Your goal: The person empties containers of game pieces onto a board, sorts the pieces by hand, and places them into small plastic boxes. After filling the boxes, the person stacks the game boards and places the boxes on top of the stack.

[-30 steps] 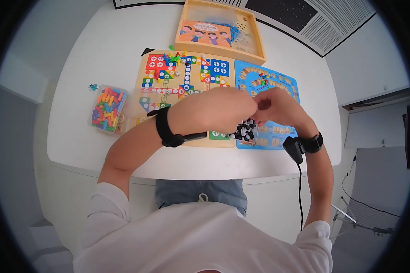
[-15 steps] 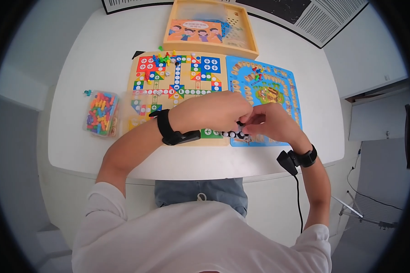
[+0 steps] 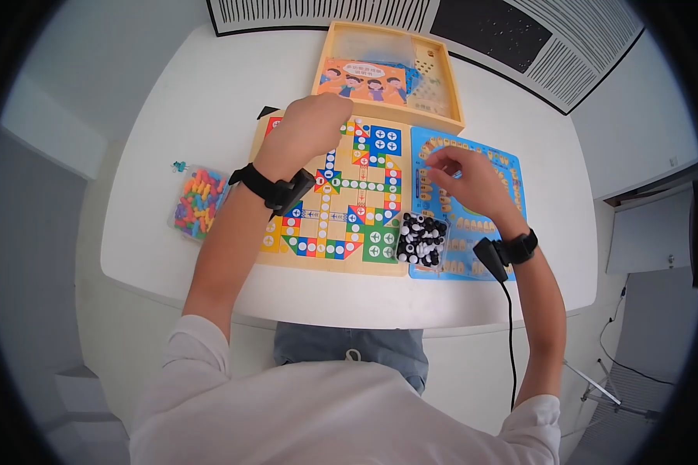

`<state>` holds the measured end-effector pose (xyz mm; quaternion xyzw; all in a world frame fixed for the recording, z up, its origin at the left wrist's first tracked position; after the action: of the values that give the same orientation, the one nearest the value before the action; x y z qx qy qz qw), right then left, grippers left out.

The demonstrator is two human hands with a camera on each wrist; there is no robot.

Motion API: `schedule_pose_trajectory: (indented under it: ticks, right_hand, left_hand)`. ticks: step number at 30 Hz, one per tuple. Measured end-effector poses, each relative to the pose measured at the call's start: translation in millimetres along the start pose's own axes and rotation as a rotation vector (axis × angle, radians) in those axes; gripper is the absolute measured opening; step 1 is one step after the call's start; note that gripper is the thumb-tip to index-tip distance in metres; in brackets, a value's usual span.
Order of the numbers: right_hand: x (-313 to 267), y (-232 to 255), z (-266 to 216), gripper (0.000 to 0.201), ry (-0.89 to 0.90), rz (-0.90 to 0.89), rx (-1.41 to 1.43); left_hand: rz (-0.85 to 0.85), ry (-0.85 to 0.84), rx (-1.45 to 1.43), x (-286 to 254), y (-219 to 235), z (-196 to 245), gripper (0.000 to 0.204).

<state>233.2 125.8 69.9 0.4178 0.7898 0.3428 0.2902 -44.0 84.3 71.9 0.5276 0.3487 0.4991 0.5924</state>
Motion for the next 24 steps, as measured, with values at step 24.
schedule_pose_trajectory:
  ticks: [24]
  right_hand:
    - [118.1,-71.1,-81.9,0.015,0.205,-0.180,-0.417]
  left_hand:
    - [-0.075,-0.016,-0.085,-5.5,2.4,-1.6,0.022]
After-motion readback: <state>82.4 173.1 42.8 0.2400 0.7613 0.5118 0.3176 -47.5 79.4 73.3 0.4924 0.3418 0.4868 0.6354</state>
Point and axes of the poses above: each hand's wrist, its own x-axis towards the middle knuckle, its own y-axis out of the back of the hand, z = x × y, the point moved 4 cm from there along x, towards the middle knuckle, and after that the axes turned 12 degrees about -y, right-handed, at the moved point
